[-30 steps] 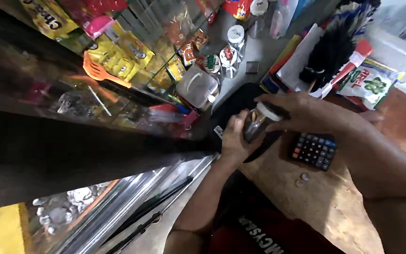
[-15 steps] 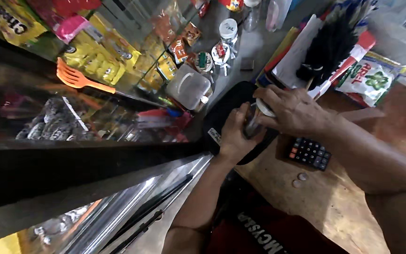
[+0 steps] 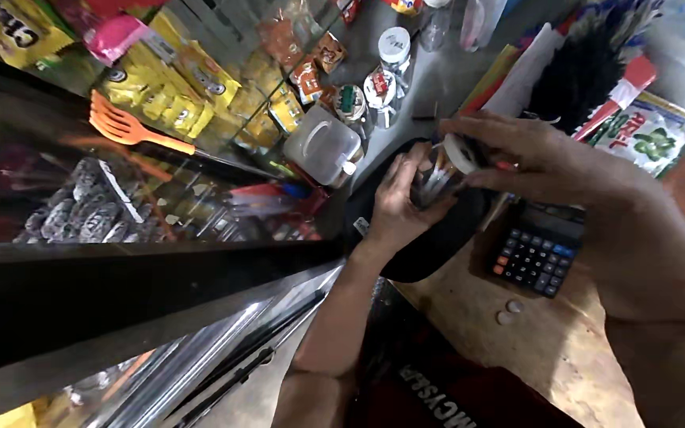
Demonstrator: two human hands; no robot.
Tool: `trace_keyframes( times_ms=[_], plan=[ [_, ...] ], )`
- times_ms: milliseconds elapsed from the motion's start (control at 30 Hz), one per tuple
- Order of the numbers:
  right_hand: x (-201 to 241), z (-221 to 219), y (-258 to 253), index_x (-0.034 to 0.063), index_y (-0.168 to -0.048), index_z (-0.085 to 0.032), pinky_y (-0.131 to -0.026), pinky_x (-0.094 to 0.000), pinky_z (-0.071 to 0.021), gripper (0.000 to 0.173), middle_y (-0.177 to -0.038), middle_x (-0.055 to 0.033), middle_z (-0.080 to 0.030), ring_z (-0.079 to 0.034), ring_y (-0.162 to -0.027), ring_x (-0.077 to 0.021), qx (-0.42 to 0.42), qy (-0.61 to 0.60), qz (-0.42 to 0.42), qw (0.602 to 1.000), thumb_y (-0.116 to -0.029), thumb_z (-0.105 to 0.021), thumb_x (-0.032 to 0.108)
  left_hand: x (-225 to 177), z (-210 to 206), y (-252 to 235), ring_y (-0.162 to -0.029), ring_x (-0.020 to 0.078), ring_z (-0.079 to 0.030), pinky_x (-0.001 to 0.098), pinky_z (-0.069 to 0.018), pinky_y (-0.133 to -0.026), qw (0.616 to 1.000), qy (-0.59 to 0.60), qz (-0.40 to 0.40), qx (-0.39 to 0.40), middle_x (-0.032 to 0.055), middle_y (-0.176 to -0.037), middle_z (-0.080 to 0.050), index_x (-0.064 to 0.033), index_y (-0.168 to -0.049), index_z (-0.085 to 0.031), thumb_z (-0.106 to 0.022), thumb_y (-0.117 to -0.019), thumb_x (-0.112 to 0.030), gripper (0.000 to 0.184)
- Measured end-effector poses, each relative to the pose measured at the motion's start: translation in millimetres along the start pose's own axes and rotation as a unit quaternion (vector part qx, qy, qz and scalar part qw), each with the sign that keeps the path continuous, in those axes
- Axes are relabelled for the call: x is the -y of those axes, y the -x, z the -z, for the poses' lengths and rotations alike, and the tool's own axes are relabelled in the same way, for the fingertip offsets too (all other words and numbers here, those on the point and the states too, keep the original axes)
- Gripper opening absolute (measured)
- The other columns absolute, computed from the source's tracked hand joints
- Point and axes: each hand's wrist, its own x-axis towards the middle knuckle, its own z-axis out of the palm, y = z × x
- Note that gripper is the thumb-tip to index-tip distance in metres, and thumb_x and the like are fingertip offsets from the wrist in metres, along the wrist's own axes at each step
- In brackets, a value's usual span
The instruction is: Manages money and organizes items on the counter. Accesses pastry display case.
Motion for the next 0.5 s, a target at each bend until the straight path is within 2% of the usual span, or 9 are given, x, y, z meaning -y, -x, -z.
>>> trace_keyframes(
  times_ms=[67,133,167,233,267,300,367,433,500],
  plan=[
    [2.0,-1.1,-5.5,0.0003,-0.143,-0.055,-0.085,-0.033,-0.0575,0.055,-0.124,-0.0179,-0.065,-0.066,-0.098,-0.0189,-0.009,0.048,-0.009,0.999,-0.0976,-0.065,0.03,1.9,-1.9,6.0,-0.104,0.0225,-0.064,0.0329,-0.055,-0.093,1.0,-0.023,-0.009,-0.012,0.0199,-0.116,-0.065,0.0081,-0.139,-0.052,-0.087,-0.0767,-0.015,0.075],
    [9.8,-6.1,-13.6,0.0002,-0.135,-0.06,-0.082,-0.0431,-0.0581,0.058,-0.111,-0.0181,-0.069,-0.069,-0.09,-0.0255,-0.015,0.101,-0.06,0.993,-0.0974,-0.064,0.044,-1.6,-2.2,12.7,-0.104,0.0226,-0.064,0.0323,-0.0553,-0.092,1.0,-0.024,0.01,-0.011,0.0209,-0.118,-0.063,0.0061,-0.142,-0.049,-0.086,-0.0771,-0.013,0.077],
    [11.1,-7.1,-14.7,0.001,-0.135,-0.059,-0.082,-0.044,-0.0582,0.059,-0.111,-0.0174,-0.069,-0.069,-0.09,-0.0257,-0.009,0.106,-0.068,0.992,-0.0976,-0.063,0.046,-3.3,-0.6,15.7,-0.104,0.0217,-0.063,0.0314,-0.055,-0.09,1.0,-0.009,0.025,-0.001,0.0204,-0.121,-0.061,0.004,-0.145,-0.047,-0.086,-0.0767,-0.012,0.08],
    [10.1,-4.6,-12.4,0.005,-0.145,-0.054,-0.087,-0.0383,-0.0582,0.062,-0.124,-0.0164,-0.066,-0.068,-0.098,-0.0218,0.004,0.082,-0.041,0.996,-0.0956,-0.069,0.039,-5.8,5.6,18.0,-0.109,0.0187,-0.063,0.0302,-0.0553,-0.092,0.998,0.034,0.056,0.025,0.0184,-0.128,-0.059,0.0006,-0.149,-0.043,-0.086,-0.0765,-0.009,0.085],
    [8.9,-4.1,-10.2,0.0064,-0.145,-0.055,-0.088,-0.0346,-0.0581,0.06,-0.128,-0.0158,-0.065,-0.067,-0.101,-0.0198,0.005,0.077,-0.019,0.997,-0.0943,-0.071,0.035,-6.0,6.7,18.4,-0.108,0.017,-0.062,0.0287,-0.0553,-0.091,0.997,0.045,0.058,0.029,0.0171,-0.128,-0.06,0.0008,-0.15,-0.044,-0.086,-0.0764,-0.008,0.085],
    [8.2,-4.9,-8.9,0.0057,-0.14,-0.06,-0.086,-0.0342,-0.0576,0.057,-0.125,-0.0156,-0.066,-0.067,-0.099,-0.0198,-0.002,0.087,-0.007,0.996,-0.092,-0.073,0.035,-5.4,5.8,19.1,-0.109,0.0182,-0.063,0.0299,-0.0554,-0.092,0.998,0.034,0.046,0.027,0.0179,-0.128,-0.06,0.0019,-0.148,-0.045,-0.087,-0.0764,-0.009,0.084],
    [8.3,-9.5,-7.9,0.0049,-0.129,-0.065,-0.077,-0.0449,-0.057,0.059,-0.107,-0.0147,-0.07,-0.068,-0.086,-0.0256,-0.006,0.147,-0.044,0.988,-0.0893,-0.072,0.049,-4.1,2.0,22.6,-0.113,0.0241,-0.062,0.0357,-0.0552,-0.096,0.999,-0.016,0.037,0.024,0.0201,-0.13,-0.059,0.0004,-0.146,-0.049,-0.087,-0.0769,-0.013,0.08],
    [7.9,-10.1,-8.0,0.005,-0.131,-0.062,-0.072,-0.0534,-0.0555,0.074,-0.098,-0.0153,-0.07,-0.068,-0.081,-0.0308,0.004,0.174,-0.073,0.982,-0.0881,-0.064,0.066,-1.9,-0.2,24.1,-0.115,0.0238,-0.062,0.036,-0.054,-0.098,0.999,-0.001,0.039,0.033,0.0199,-0.13,-0.059,0.0002,-0.146,-0.048,-0.087,-0.0769,-0.014,0.081],
    [7.2,-10.2,-7.0,0.0071,-0.145,-0.054,-0.073,-0.0547,-0.0561,0.086,-0.11,-0.0167,-0.07,-0.069,-0.087,-0.0327,0.004,0.195,-0.027,0.98,-0.0907,-0.051,0.074,-2.4,0.2,23.7,-0.114,0.019,-0.062,0.0319,-0.0542,-0.098,0.996,0.063,0.041,0.046,0.0185,-0.13,-0.06,0.0023,-0.146,-0.047,-0.087,-0.0772,-0.012,0.081]
  ],
)
